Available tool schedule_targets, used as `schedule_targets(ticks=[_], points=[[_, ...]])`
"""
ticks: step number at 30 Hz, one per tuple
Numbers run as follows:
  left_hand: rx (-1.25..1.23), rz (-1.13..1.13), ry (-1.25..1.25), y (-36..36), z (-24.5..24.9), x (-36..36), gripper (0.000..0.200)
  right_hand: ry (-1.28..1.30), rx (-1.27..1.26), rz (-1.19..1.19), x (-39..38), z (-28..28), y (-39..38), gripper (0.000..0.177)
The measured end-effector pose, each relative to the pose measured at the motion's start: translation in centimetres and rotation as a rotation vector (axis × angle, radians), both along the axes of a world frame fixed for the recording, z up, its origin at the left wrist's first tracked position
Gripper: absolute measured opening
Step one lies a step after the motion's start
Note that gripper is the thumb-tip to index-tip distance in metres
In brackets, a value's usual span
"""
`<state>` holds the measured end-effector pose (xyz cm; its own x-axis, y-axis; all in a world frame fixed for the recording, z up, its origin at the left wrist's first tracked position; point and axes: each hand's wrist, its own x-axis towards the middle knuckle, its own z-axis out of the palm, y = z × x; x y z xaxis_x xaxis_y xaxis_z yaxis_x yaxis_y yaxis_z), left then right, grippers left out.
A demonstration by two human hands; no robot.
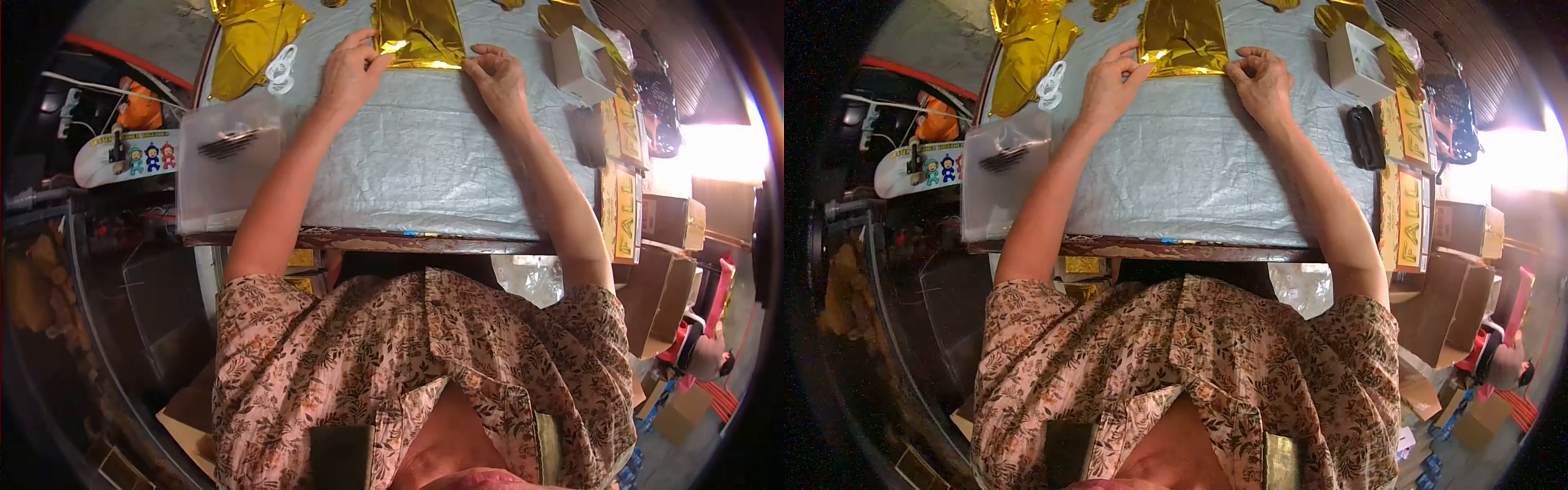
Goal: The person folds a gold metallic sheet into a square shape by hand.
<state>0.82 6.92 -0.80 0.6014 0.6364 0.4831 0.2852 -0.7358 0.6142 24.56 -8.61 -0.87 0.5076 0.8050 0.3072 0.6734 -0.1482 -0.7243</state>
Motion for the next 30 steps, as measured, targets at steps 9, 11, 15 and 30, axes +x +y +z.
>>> schedule_targets(ticks=[9,11,15,30], points=[[0.101,0.057,-0.089,-0.9,0.0,0.1,0.027,0.051,-0.086,-0.047,-0.6,1.1,0.4,0.028],[0.082,0.085,-0.074,-0.9,-0.1,0.1,0.028,0.031,-0.055,-0.042,-0.6,0.8,0.6,0.032],[0.127,0.092,-0.029,-0.6,-0.5,0.0,0.03,-0.062,-0.063,-0.057,-0.4,0.4,0.8,0.023],[0.13,0.058,0.043,-0.6,-0.5,0.2,0.033,-0.175,-0.136,-0.206,0.2,1.0,3.9,0.029]])
